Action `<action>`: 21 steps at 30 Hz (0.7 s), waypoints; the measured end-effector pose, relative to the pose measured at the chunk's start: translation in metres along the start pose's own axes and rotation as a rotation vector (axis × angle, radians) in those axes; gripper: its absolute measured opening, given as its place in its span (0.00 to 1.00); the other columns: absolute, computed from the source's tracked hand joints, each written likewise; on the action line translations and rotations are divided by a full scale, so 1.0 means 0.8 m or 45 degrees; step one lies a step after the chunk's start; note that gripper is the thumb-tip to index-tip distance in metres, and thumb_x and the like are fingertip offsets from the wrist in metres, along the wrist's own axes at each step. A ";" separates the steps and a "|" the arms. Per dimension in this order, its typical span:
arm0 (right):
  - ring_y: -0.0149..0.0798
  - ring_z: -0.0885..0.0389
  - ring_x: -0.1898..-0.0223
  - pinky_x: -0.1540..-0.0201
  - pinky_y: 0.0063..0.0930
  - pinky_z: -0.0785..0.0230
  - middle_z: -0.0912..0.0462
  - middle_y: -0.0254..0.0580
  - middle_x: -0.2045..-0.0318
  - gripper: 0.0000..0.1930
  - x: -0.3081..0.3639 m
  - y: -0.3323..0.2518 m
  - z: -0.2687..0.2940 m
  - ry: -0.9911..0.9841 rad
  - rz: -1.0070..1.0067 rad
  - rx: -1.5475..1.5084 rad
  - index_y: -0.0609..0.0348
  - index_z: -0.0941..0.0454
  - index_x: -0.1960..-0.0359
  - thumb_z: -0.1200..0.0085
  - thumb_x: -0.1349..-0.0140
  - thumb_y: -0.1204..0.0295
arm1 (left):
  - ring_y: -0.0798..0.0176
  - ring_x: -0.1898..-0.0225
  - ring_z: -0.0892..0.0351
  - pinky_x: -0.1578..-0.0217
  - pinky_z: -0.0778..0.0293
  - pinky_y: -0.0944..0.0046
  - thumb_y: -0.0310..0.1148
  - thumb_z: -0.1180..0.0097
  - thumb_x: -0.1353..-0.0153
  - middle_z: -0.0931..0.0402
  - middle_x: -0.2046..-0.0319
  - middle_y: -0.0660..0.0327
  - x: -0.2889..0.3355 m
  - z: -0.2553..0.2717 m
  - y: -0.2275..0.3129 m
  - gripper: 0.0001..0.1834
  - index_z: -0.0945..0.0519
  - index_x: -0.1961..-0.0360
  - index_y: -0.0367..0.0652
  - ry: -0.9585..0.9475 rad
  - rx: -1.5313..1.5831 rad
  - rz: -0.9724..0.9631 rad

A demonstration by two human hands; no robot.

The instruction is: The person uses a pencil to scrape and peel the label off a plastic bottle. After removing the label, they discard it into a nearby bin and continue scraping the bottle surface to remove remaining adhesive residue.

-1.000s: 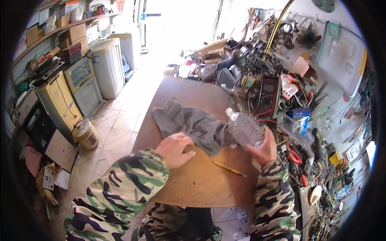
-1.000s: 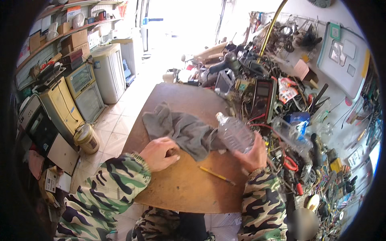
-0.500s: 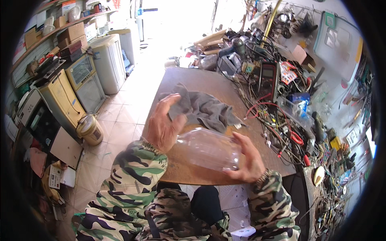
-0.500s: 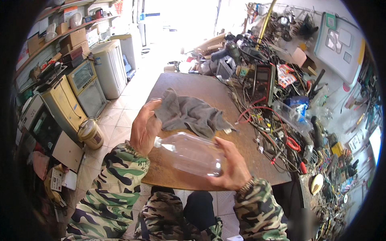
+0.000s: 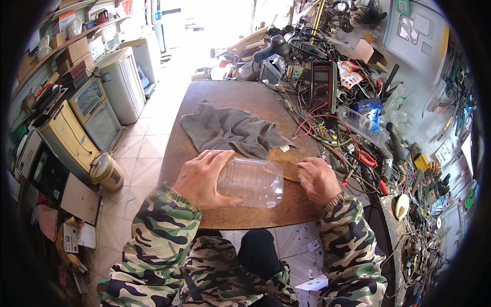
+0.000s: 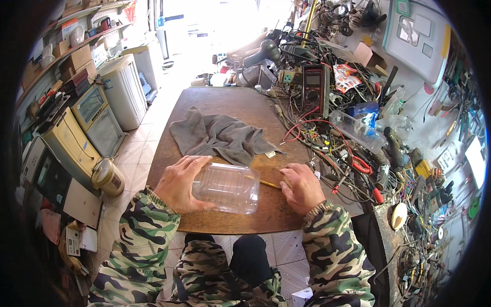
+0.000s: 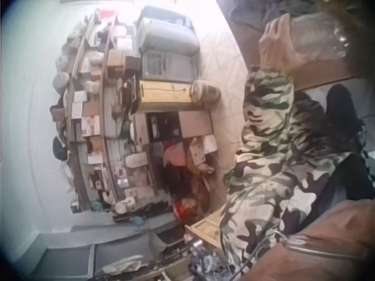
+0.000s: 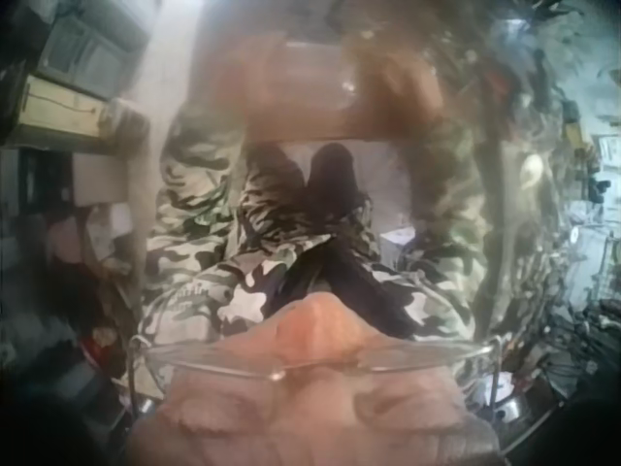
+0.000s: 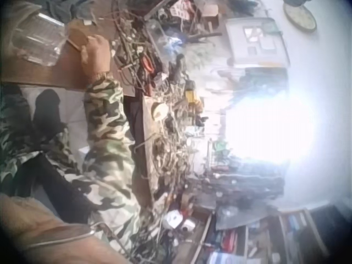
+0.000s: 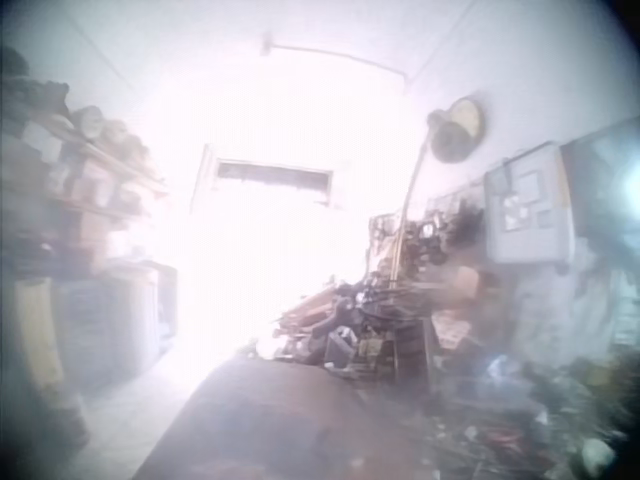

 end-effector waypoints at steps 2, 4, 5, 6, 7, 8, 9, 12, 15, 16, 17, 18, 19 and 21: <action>0.60 0.20 0.45 0.39 0.47 0.26 0.16 0.57 0.49 0.18 0.000 0.011 -0.012 -0.108 -0.038 0.119 0.65 0.17 0.48 0.35 0.38 0.70 | 0.41 0.38 0.20 0.37 0.23 0.46 0.60 0.17 0.58 0.21 0.40 0.43 -0.006 -0.009 0.001 0.58 0.28 0.33 0.33 -0.007 0.031 -0.016; 0.58 0.19 0.49 0.42 0.47 0.26 0.15 0.55 0.54 0.13 -0.014 0.006 -0.030 -0.131 0.014 0.126 0.64 0.16 0.54 0.37 0.38 0.70 | 0.41 0.38 0.20 0.37 0.23 0.46 0.58 0.17 0.59 0.21 0.41 0.44 -0.001 0.004 0.002 0.57 0.27 0.34 0.34 -0.012 0.011 0.005; 0.58 0.19 0.49 0.42 0.47 0.26 0.16 0.55 0.55 0.12 -0.019 0.003 -0.036 -0.191 0.022 0.158 0.63 0.16 0.56 0.38 0.39 0.70 | 0.41 0.38 0.20 0.37 0.23 0.46 0.57 0.16 0.59 0.21 0.41 0.44 0.001 0.005 0.001 0.56 0.27 0.34 0.34 -0.014 0.018 0.013; 0.58 0.19 0.49 0.42 0.47 0.26 0.16 0.55 0.56 0.11 -0.025 -0.001 -0.041 -0.250 0.031 0.190 0.63 0.16 0.58 0.38 0.39 0.70 | 0.41 0.38 0.20 0.37 0.22 0.46 0.56 0.16 0.59 0.21 0.41 0.44 0.002 0.006 0.000 0.56 0.27 0.34 0.35 -0.015 0.023 0.022; 0.58 0.19 0.50 0.43 0.47 0.25 0.16 0.54 0.58 0.10 -0.031 -0.005 -0.046 -0.309 0.042 0.220 0.63 0.16 0.60 0.39 0.40 0.70 | 0.41 0.38 0.20 0.37 0.23 0.46 0.55 0.16 0.60 0.21 0.41 0.44 0.003 0.007 0.000 0.55 0.27 0.34 0.35 -0.016 0.015 0.030; 0.57 0.19 0.51 0.44 0.47 0.25 0.16 0.53 0.60 0.09 -0.033 -0.008 -0.048 -0.306 0.080 0.256 0.62 0.16 0.63 0.40 0.41 0.70 | 0.41 0.38 0.20 0.37 0.23 0.46 0.54 0.16 0.60 0.21 0.40 0.44 0.003 0.004 -0.001 0.55 0.27 0.34 0.35 -0.019 0.018 0.032; 0.57 0.19 0.51 0.44 0.47 0.24 0.16 0.54 0.60 0.09 -0.034 -0.010 -0.050 -0.336 0.079 0.264 0.62 0.16 0.63 0.40 0.41 0.70 | 0.41 0.38 0.20 0.37 0.23 0.46 0.53 0.16 0.60 0.21 0.40 0.44 0.002 0.002 -0.002 0.55 0.27 0.33 0.35 -0.021 0.019 0.036; 0.57 0.18 0.52 0.45 0.47 0.24 0.16 0.54 0.60 0.10 -0.035 -0.022 -0.050 -0.394 0.086 0.266 0.62 0.16 0.63 0.39 0.41 0.69 | 0.41 0.37 0.21 0.36 0.23 0.46 0.51 0.18 0.57 0.23 0.39 0.44 -0.001 0.001 0.002 0.53 0.28 0.32 0.36 -0.031 0.011 0.061; 0.56 0.17 0.53 0.47 0.47 0.22 0.16 0.53 0.61 0.10 -0.033 -0.027 -0.052 -0.396 0.093 0.253 0.63 0.17 0.63 0.39 0.42 0.69 | 0.41 0.36 0.22 0.36 0.23 0.46 0.49 0.21 0.54 0.24 0.37 0.44 -0.001 0.005 0.007 0.52 0.29 0.31 0.37 -0.079 -0.068 0.114; 0.56 0.16 0.54 0.48 0.46 0.21 0.15 0.53 0.61 0.10 -0.033 -0.024 -0.056 -0.405 0.087 0.265 0.63 0.17 0.64 0.39 0.42 0.68 | 0.41 0.36 0.22 0.36 0.23 0.46 0.49 0.22 0.53 0.25 0.36 0.44 -0.001 0.005 0.007 0.52 0.30 0.30 0.37 -0.097 -0.075 0.135; 0.56 0.16 0.54 0.48 0.46 0.21 0.15 0.53 0.61 0.10 -0.033 -0.020 -0.061 -0.415 0.080 0.277 0.63 0.17 0.64 0.38 0.42 0.68 | 0.41 0.35 0.22 0.36 0.23 0.46 0.49 0.23 0.53 0.25 0.36 0.44 0.000 0.004 0.007 0.52 0.30 0.29 0.37 -0.116 -0.081 0.156; 0.56 0.15 0.55 0.50 0.46 0.20 0.15 0.52 0.62 0.10 -0.033 -0.017 -0.065 -0.425 0.077 0.313 0.63 0.18 0.65 0.38 0.42 0.68 | 0.41 0.35 0.23 0.36 0.23 0.46 0.49 0.23 0.52 0.26 0.35 0.43 0.000 0.002 0.006 0.51 0.30 0.29 0.37 -0.135 -0.086 0.175; 0.56 0.14 0.56 0.52 0.46 0.19 0.15 0.52 0.62 0.10 -0.034 -0.015 -0.070 -0.436 0.072 0.349 0.62 0.18 0.65 0.38 0.43 0.68 | 0.41 0.34 0.23 0.36 0.23 0.47 0.49 0.23 0.53 0.26 0.34 0.43 0.000 0.001 0.008 0.52 0.30 0.29 0.37 -0.152 -0.065 0.176; 0.56 0.13 0.58 0.55 0.46 0.18 0.15 0.52 0.63 0.11 -0.040 -0.017 -0.070 -0.476 0.021 0.399 0.62 0.19 0.65 0.37 0.43 0.67 | 0.42 0.33 0.24 0.35 0.23 0.47 0.49 0.24 0.53 0.27 0.33 0.43 0.001 0.006 0.010 0.52 0.30 0.28 0.37 -0.181 -0.041 0.186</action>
Point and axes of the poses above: each hand's wrist, its own x-axis away from the middle knuckle, its own z-axis out of the back of the hand, y = z × x, the point moved 10 cm from there along -x, towards the middle knuckle
